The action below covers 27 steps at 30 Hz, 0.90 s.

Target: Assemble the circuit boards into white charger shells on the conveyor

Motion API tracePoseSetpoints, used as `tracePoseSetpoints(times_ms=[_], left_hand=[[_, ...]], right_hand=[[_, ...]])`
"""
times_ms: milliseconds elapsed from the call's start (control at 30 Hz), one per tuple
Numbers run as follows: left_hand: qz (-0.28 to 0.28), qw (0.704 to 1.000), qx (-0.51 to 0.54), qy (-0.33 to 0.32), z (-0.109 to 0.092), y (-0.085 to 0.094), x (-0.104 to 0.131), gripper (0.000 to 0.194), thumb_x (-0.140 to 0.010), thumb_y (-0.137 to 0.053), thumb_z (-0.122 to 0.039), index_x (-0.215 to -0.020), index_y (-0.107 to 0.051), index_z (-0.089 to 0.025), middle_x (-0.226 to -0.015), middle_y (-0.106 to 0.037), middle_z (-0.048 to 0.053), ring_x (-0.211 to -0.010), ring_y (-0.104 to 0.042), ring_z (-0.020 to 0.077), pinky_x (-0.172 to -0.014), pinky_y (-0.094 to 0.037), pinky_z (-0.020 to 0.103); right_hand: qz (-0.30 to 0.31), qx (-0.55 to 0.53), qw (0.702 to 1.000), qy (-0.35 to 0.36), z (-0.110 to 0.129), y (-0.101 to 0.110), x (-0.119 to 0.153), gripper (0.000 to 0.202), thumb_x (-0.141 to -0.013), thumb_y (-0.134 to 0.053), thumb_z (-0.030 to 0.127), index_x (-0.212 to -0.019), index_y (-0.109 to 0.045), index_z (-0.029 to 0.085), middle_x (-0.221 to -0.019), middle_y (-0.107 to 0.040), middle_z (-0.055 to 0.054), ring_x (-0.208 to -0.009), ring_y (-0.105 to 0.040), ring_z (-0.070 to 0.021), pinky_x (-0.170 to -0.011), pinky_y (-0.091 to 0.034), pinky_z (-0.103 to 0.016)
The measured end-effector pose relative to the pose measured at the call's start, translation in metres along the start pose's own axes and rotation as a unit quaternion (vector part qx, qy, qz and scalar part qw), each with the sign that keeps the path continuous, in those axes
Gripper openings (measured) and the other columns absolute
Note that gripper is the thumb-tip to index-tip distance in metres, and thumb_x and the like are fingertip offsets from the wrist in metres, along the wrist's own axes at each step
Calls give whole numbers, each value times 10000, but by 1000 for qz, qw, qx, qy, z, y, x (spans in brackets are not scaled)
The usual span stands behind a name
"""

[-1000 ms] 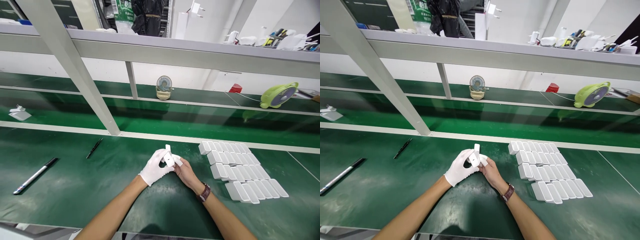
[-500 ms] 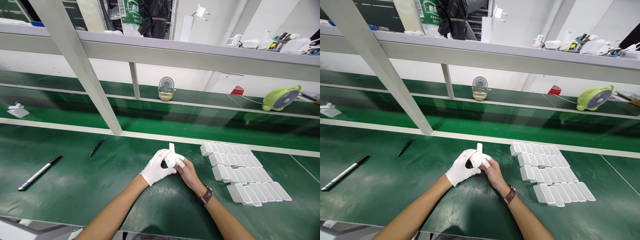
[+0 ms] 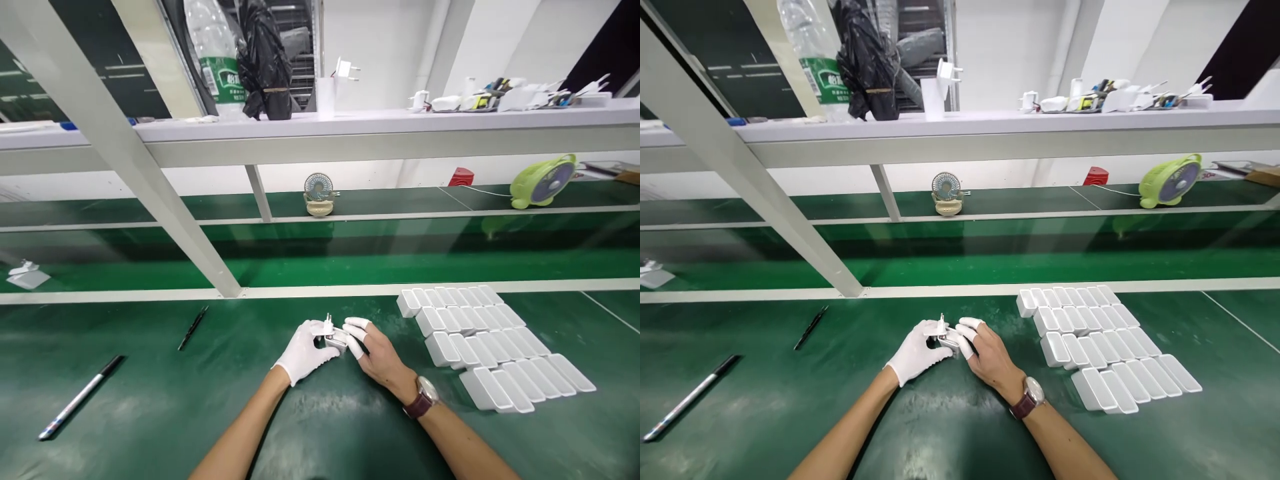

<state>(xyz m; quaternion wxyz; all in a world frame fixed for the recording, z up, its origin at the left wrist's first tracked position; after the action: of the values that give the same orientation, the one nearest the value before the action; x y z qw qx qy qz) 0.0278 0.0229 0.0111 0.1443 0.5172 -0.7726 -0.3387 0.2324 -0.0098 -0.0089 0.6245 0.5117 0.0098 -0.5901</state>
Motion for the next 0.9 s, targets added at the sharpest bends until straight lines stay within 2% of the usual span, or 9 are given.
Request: tracePoseSetpoints(times_ms=[100, 200, 333, 433, 600, 733, 800, 900], left_hand=[[-17, 999, 16, 29, 1, -2, 0, 329, -679, -788, -193, -998, -745, -260, -1100, -704, 33, -1053, -621, 257, -971, -481, 426], [-15, 996, 54, 76, 4, -6, 1, 327, -711, -775, -273, -1032, -737, -221, -1078, -707, 68, -1007, -650, 253, -944, -498, 403], [-15, 985, 132, 109, 7, -6, 3, 324, -740, -752, -324, -1029, -702, -188, -1007, -726, 64, -941, -684, 230, -882, -529, 345], [-42, 986, 124, 105, 10, 1, -5, 325, -754, -745, -379, -1011, -684, -190, -1015, -732, 49, -954, -682, 225, -897, -524, 335], [-166, 970, 58, 168, 32, 34, -46, 361, -761, -731, -462, -954, -702, -158, -952, -743, 68, -919, -693, 252, -868, -530, 352], [-257, 941, 22, 217, 62, 65, -91, 379, -754, -748, -391, -1043, -693, -151, -981, -734, 81, -971, -687, 283, -939, -498, 417], [-289, 926, 10, 241, 76, 74, -109, 362, -741, -760, -341, -1033, -690, -138, -962, -733, 92, -977, -682, 306, -955, -484, 466], [-313, 914, 15, 257, 92, 76, -125, 390, -740, -765, -290, -1082, -668, -130, -1013, -733, 112, -964, -694, 284, -926, -514, 440]], right_hand=[[3, 86, 996, 33, -10, 5, 1, 352, -982, -479, 148, -1322, -558, 195, -1215, -641, -144, -1110, -625, -264, -929, -563, -466], [13, 115, 993, 36, -18, 5, 5, 318, -973, -476, 134, -1268, -594, 145, -1216, -642, -168, -1135, -611, -285, -952, -543, -477], [85, 153, 984, 26, -19, -6, 12, 318, -928, -509, 118, -1230, -609, 117, -1307, -588, -186, -1216, -561, -301, -1027, -495, -478], [104, 161, 981, 18, -14, -14, 16, 265, -903, -552, 140, -1150, -647, 122, -1324, -581, -182, -1256, -533, -322, -1066, -457, -492], [80, 161, 984, 17, -9, -16, 15, 321, -952, -520, 188, -1260, -599, 146, -1295, -610, -145, -1278, -519, -295, -1103, -414, -470], [88, 172, 981, 29, -13, -16, 14, 297, -957, -513, 213, -1219, -626, 130, -1300, -606, -152, -1281, -513, -306, -1129, -378, -471], [90, 175, 980, 30, -14, -17, 15, 304, -961, -506, 224, -1225, -625, 129, -1307, -602, -153, -1284, -509, -307, -1135, -368, -470], [95, 176, 979, 34, -15, -18, 15, 303, -957, -511, 228, -1217, -631, 126, -1312, -602, -153, -1280, -513, -308, -1136, -363, -470]])
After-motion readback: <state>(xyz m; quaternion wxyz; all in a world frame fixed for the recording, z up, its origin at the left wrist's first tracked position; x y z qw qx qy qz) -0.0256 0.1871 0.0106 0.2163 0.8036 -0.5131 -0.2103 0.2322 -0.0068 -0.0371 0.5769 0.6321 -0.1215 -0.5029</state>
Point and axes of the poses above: each hand's wrist, its own x-axis away from the middle knuckle, its own y-axis out of the back of the hand, z = x × y, the point moved 1 cm from there along -x, towards the middle knuckle
